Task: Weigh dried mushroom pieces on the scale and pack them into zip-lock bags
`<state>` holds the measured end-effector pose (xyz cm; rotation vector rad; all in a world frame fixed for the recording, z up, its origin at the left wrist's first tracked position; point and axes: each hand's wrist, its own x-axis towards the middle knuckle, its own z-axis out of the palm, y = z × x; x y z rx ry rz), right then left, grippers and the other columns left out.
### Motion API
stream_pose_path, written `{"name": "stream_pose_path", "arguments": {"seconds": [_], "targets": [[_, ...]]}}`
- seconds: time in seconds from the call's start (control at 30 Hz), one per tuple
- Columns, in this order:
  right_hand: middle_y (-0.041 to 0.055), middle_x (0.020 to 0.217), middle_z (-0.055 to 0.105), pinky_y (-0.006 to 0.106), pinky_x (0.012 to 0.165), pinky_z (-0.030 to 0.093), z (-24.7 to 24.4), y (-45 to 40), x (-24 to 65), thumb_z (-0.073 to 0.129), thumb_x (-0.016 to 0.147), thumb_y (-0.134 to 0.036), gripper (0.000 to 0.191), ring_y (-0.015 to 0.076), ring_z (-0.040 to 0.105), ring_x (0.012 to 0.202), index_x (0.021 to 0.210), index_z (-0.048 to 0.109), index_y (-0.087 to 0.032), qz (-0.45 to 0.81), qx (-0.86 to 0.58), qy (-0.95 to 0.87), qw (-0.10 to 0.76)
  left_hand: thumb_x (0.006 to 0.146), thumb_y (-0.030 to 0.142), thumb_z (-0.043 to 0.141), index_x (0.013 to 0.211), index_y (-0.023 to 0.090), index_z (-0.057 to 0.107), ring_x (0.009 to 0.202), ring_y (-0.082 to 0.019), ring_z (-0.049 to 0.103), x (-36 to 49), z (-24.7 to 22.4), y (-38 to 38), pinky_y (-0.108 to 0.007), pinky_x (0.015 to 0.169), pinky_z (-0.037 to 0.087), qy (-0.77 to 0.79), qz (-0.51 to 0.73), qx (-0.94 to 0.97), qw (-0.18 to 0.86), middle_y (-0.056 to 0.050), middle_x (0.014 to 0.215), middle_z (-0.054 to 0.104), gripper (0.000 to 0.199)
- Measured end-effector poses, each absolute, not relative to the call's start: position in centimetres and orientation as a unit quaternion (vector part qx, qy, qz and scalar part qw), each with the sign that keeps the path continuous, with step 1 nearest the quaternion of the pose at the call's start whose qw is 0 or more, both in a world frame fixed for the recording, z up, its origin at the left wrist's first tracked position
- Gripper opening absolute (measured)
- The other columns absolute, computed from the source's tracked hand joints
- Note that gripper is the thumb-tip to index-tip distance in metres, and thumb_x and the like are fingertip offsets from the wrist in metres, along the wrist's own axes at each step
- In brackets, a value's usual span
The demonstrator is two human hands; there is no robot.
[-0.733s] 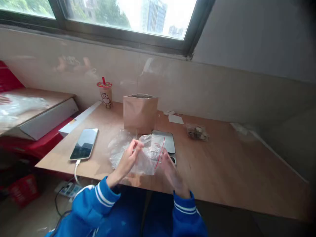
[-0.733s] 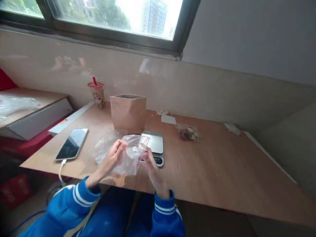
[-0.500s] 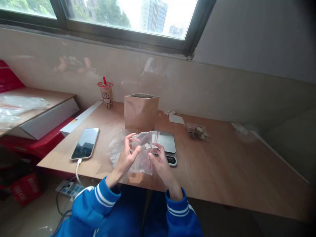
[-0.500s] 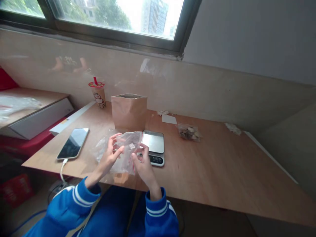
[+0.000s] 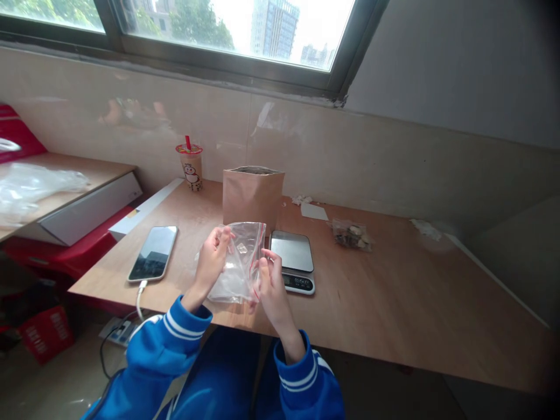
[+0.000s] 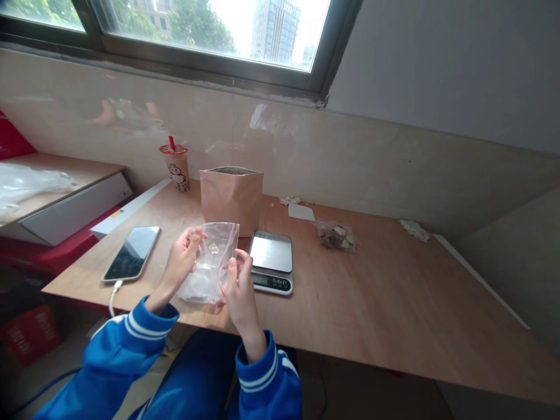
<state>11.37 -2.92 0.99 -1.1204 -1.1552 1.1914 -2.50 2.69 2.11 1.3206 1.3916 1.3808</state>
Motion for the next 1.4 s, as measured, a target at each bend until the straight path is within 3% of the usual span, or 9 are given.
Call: {"name": "stream_pose_path", "arguments": {"seconds": [0.13,0.3,0.37,0.57,0.7,0.83,1.2,1.27,1.4], "targets": [[0.0048,0.112,0.055,0.024,0.028,0.046,0.9,-2.7,10.3,0.058,0.085,-0.046,0.048,0.0065,0.054,0.04,0.122,0.033,-0.028,0.577,-0.431,-0.44,0.536,0.086,0.06,0.049,0.09,0.016,0.057,0.043,-0.007,0.043,-3.7,1.6,3.5,-0.018,0.04,0.032,0.543,0.548,0.527,0.356,0.003,0.062,0.052,0.044],[0.0028,0.108,0.055,0.023,0.028,0.047,-0.6,-2.2,9.4,0.064,0.081,-0.038,0.041,0.0077,0.058,0.041,0.111,0.038,-0.028,0.573,-0.414,-0.428,0.563,0.083,0.061,0.052,0.1,0.017,0.051,0.042,-0.009,0.046,-5.7,1.2,4.9,-0.019,0.037,0.03,0.567,0.511,0.545,0.346,0.002,0.066,0.056,0.047],[0.0027,0.107,0.055,0.024,0.032,0.05,-1.1,-2.0,9.2,0.064,0.081,-0.036,0.04,0.0082,0.06,0.045,0.111,0.038,-0.027,0.569,-0.407,-0.435,0.567,0.083,0.062,0.051,0.108,0.018,0.049,0.046,-0.011,0.05,-6.4,1.2,5.6,-0.02,0.04,0.035,0.575,0.493,0.562,0.333,0.0,0.071,0.059,0.051],[0.0028,0.105,0.059,0.021,0.04,0.05,-1.8,-2.0,10.6,0.059,0.084,-0.037,0.031,0.0078,0.06,0.054,0.11,0.047,-0.025,0.53,-0.435,-0.441,0.579,0.085,0.066,0.04,0.117,0.014,0.047,0.079,-0.023,0.065,-8.7,0.0,7.8,-0.035,0.072,0.05,0.625,0.395,0.611,0.285,-0.01,0.087,0.066,0.062],[0.0029,0.098,0.063,0.02,0.046,0.047,-1.6,-2.7,12.6,0.054,0.088,-0.038,0.019,0.0073,0.058,0.057,0.096,0.058,-0.021,0.509,-0.457,-0.455,0.57,0.086,0.067,0.033,0.117,0.013,0.051,0.102,-0.029,0.062,-10.0,-2.2,7.7,-0.042,0.09,0.046,0.663,0.318,0.622,0.268,-0.017,0.107,0.065,0.065],[0.0031,0.089,0.065,0.021,0.049,0.045,-1.7,-3.3,14.3,0.056,0.087,-0.038,0.02,0.0088,0.056,0.058,0.088,0.062,-0.019,0.48,-0.48,-0.452,0.579,0.08,0.062,0.049,0.112,0.017,0.058,0.124,-0.033,0.048,-10.2,-4.1,6.5,-0.047,0.106,0.032,0.68,0.309,0.634,0.198,-0.017,0.121,0.06,0.055],[0.0027,0.081,0.065,0.024,0.05,0.043,-2.3,-3.8,18.2,0.056,0.082,-0.034,0.017,0.0112,0.054,0.056,0.082,0.064,-0.019,0.428,-0.527,-0.412,0.608,0.078,0.058,0.057,0.109,0.015,0.052,0.105,-0.029,0.063,-7.5,-1.8,6.7,-0.041,0.094,0.045,0.677,0.416,0.521,0.311,-0.016,0.107,0.066,0.053],[0.0027,0.081,0.064,0.024,0.05,0.043,-2.4,-3.8,18.7,0.055,0.082,-0.035,0.018,0.0115,0.054,0.057,0.082,0.064,-0.019,0.419,-0.533,-0.409,0.61,0.081,0.057,0.055,0.117,0.011,0.05,0.11,-0.031,0.06,-6.2,-1.6,6.3,-0.043,0.096,0.044,0.704,0.386,0.538,0.258,-0.02,0.112,0.062,0.058],[0.0058,0.088,0.066,0.026,0.054,0.047,-3.1,-3.8,20.3,0.055,0.082,-0.038,0.023,0.0162,0.058,0.069,0.086,0.065,-0.018,0.369,-0.574,-0.415,0.602,0.086,0.054,0.05,0.134,0.003,0.038,0.126,-0.042,0.044,-4.0,-1.7,4.9,-0.054,0.1,0.037,0.756,0.335,0.561,0.045,-0.03,0.131,0.044,0.071]]}}
